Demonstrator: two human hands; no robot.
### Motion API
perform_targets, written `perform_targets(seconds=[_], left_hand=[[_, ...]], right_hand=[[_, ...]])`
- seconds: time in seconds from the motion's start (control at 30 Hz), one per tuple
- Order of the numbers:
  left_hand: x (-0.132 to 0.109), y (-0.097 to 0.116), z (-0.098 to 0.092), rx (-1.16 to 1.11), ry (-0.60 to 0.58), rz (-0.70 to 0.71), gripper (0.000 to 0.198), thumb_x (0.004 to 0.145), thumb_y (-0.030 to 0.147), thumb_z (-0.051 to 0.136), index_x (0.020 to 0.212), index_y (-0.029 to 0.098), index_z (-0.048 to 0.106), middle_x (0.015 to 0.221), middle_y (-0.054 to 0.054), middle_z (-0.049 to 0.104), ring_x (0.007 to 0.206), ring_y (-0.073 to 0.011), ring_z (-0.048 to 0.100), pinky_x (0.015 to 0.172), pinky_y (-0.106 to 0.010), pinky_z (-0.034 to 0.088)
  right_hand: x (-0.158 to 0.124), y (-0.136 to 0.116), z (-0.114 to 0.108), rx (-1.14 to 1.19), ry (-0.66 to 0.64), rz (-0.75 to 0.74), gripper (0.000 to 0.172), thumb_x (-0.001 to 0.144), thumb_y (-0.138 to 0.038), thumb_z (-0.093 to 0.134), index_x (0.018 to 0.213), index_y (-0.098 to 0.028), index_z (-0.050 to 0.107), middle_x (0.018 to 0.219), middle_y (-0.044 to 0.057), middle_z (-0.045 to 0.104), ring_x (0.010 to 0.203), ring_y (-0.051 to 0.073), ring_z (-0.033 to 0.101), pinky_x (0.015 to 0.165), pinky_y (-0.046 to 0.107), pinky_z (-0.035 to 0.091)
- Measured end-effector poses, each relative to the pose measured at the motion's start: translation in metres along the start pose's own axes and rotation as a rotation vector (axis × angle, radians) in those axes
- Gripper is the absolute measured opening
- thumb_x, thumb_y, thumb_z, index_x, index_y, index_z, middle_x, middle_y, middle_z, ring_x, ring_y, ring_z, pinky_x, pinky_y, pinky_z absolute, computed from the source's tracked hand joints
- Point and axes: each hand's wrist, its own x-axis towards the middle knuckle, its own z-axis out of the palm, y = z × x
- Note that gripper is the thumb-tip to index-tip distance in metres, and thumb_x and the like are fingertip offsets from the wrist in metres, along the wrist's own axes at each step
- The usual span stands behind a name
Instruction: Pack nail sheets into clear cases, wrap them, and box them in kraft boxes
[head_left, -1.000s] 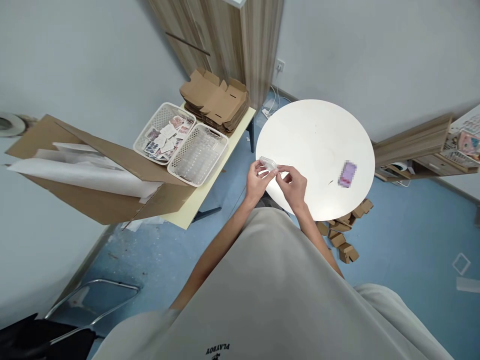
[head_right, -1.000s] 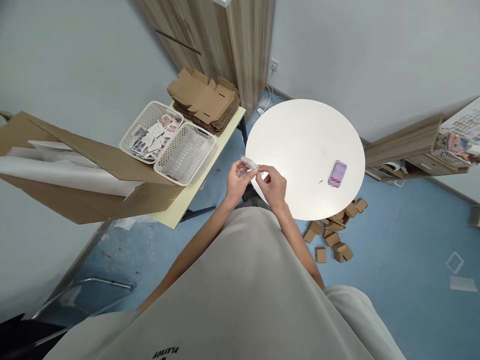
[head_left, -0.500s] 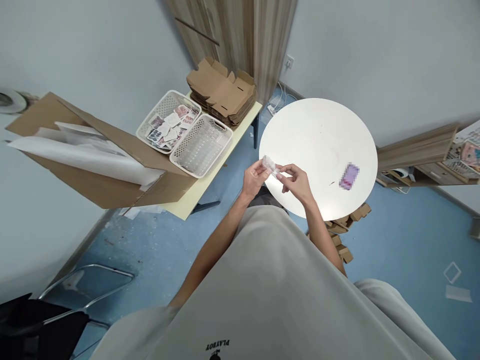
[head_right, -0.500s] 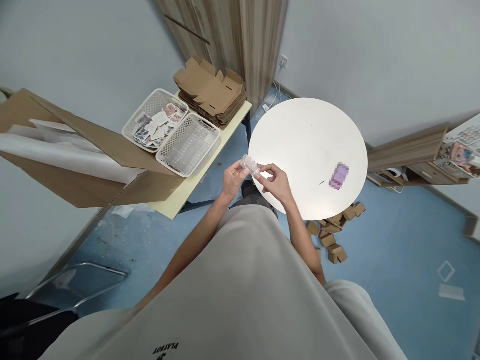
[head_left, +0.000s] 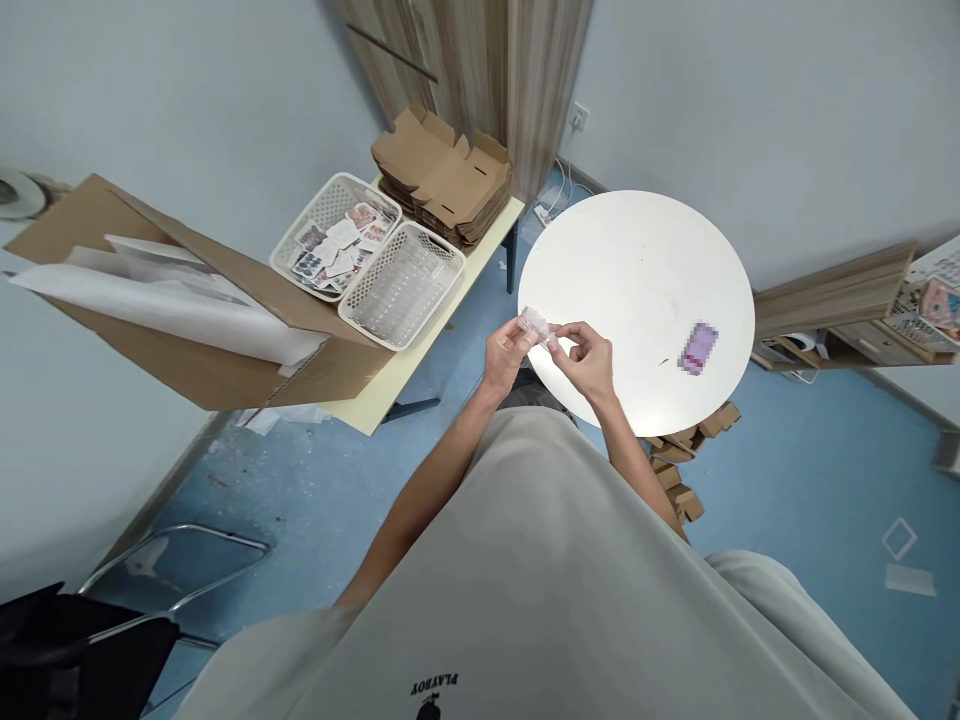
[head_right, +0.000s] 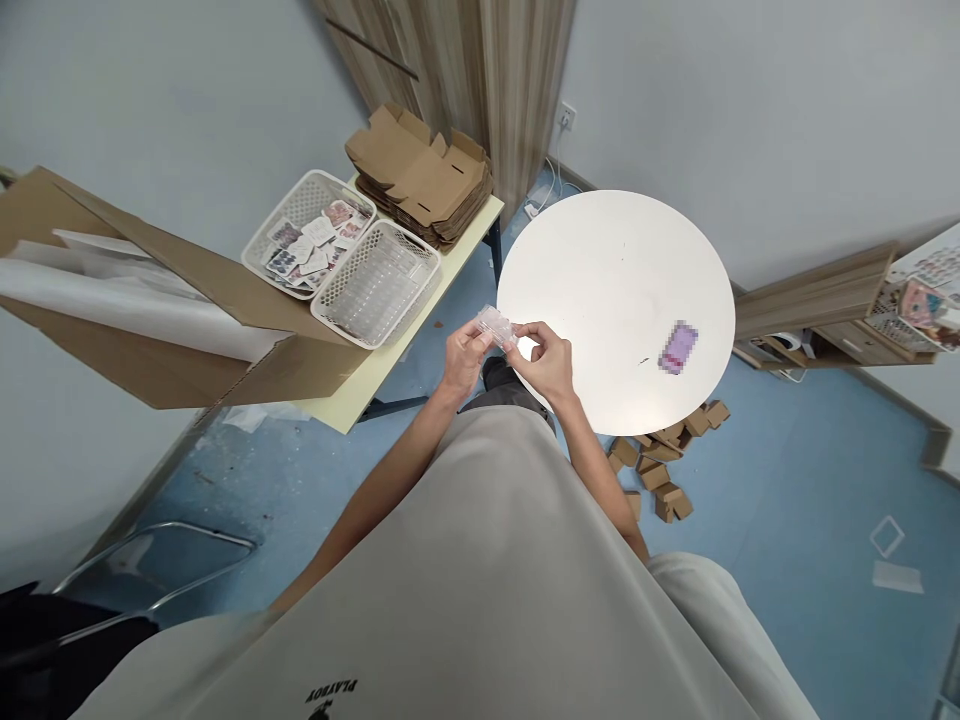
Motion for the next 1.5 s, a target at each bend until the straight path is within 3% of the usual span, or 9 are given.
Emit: perform_targets(seconds=[0.17, 0.4, 0.57, 0.7, 0.83, 1.07, 1.2, 1.33, 1.5], left_hand=[[-0.003, -0.002, -0.001, -0.018, -0.001, -0.057, 0.059, 0.071, 0.065, 0.093, 0.105, 0.017, 0.083, 0.109, -0.012, 0.087, 0.110, -0.0331, 0.083, 0.100, -0.043, 0.066], [-0.006, 0.007, -0.004, -0.099, -0.074, -0.125, 0.068, 0.075, 0.065, 0.093, 0.121, 0.017, 0.079, 0.123, -0.016, 0.084, 0.124, -0.0361, 0.079, 0.114, -0.050, 0.061], [-0.010, 0.013, -0.006, -0.153, -0.136, -0.170, 0.078, 0.079, 0.055, 0.093, 0.145, 0.021, 0.068, 0.145, -0.018, 0.076, 0.136, -0.0378, 0.074, 0.121, -0.054, 0.055], [-0.011, 0.013, -0.008, -0.166, -0.187, -0.196, 0.073, 0.080, 0.040, 0.090, 0.148, 0.026, 0.067, 0.160, -0.015, 0.066, 0.144, -0.0378, 0.069, 0.122, -0.054, 0.054], [-0.011, 0.012, -0.010, -0.170, -0.213, -0.210, 0.069, 0.079, 0.026, 0.084, 0.146, 0.029, 0.069, 0.164, -0.013, 0.063, 0.147, -0.0361, 0.066, 0.126, -0.057, 0.050], [-0.010, 0.016, -0.011, -0.153, -0.217, -0.209, 0.069, 0.079, 0.022, 0.079, 0.147, 0.029, 0.068, 0.164, -0.012, 0.063, 0.150, -0.0363, 0.064, 0.128, -0.059, 0.048], [-0.010, 0.015, -0.012, -0.160, -0.204, -0.209, 0.070, 0.079, 0.022, 0.078, 0.147, 0.029, 0.068, 0.164, -0.011, 0.064, 0.149, -0.0355, 0.064, 0.128, -0.058, 0.048], [-0.009, 0.011, -0.015, -0.127, -0.167, -0.196, 0.067, 0.080, 0.025, 0.080, 0.146, 0.030, 0.069, 0.164, -0.011, 0.064, 0.147, -0.0360, 0.066, 0.126, -0.057, 0.050], [-0.007, -0.002, -0.009, -0.019, -0.100, -0.087, 0.064, 0.084, 0.032, 0.083, 0.147, 0.030, 0.070, 0.168, -0.011, 0.059, 0.159, -0.0360, 0.054, 0.127, -0.053, 0.049]], right_hand=[[0.001, 0.003, -0.004, 0.059, 0.055, 0.033, 0.049, 0.087, -0.070, 0.078, 0.087, -0.023, 0.065, 0.083, 0.002, 0.075, 0.046, 0.006, 0.034, 0.042, 0.025, 0.025], [0.006, -0.008, -0.012, 0.050, 0.057, 0.081, 0.057, 0.092, -0.080, 0.070, 0.085, -0.024, 0.066, 0.063, -0.003, 0.065, 0.042, 0.010, 0.044, 0.040, 0.026, 0.034], [0.021, -0.008, -0.011, 0.025, 0.145, 0.062, 0.072, 0.100, -0.090, 0.048, 0.088, -0.023, 0.070, 0.086, 0.005, 0.079, 0.046, 0.011, 0.056, 0.046, 0.029, 0.046], [0.038, 0.003, -0.007, 0.010, 0.175, 0.043, 0.075, 0.098, -0.094, 0.047, 0.103, -0.024, 0.073, 0.093, 0.006, 0.080, 0.056, 0.016, 0.067, 0.048, 0.029, 0.050], [0.052, 0.015, -0.003, -0.009, 0.147, 0.019, 0.073, 0.096, -0.094, 0.051, 0.106, -0.025, 0.072, 0.090, 0.005, 0.078, 0.053, 0.015, 0.063, 0.046, 0.029, 0.048], [0.058, 0.020, 0.004, -0.005, 0.133, 0.050, 0.073, 0.096, -0.093, 0.054, 0.105, -0.024, 0.076, 0.090, 0.004, 0.076, 0.052, 0.014, 0.062, 0.049, 0.031, 0.051], [0.053, 0.017, 0.002, -0.047, 0.175, 0.049, 0.072, 0.099, -0.089, 0.055, 0.121, -0.024, 0.075, 0.107, 0.009, 0.079, 0.066, 0.018, 0.071, 0.059, 0.033, 0.059], [0.038, 0.002, 0.002, -0.146, 0.278, -0.079, 0.065, 0.103, -0.081, 0.057, 0.136, -0.027, 0.070, 0.138, 0.014, 0.074, 0.098, 0.025, 0.078, 0.081, 0.037, 0.066], [0.020, -0.017, 0.024, -0.209, 0.165, -0.082, 0.063, 0.099, -0.080, 0.065, 0.127, -0.025, 0.075, 0.132, 0.016, 0.077, 0.112, 0.032, 0.078, 0.092, 0.045, 0.068]])
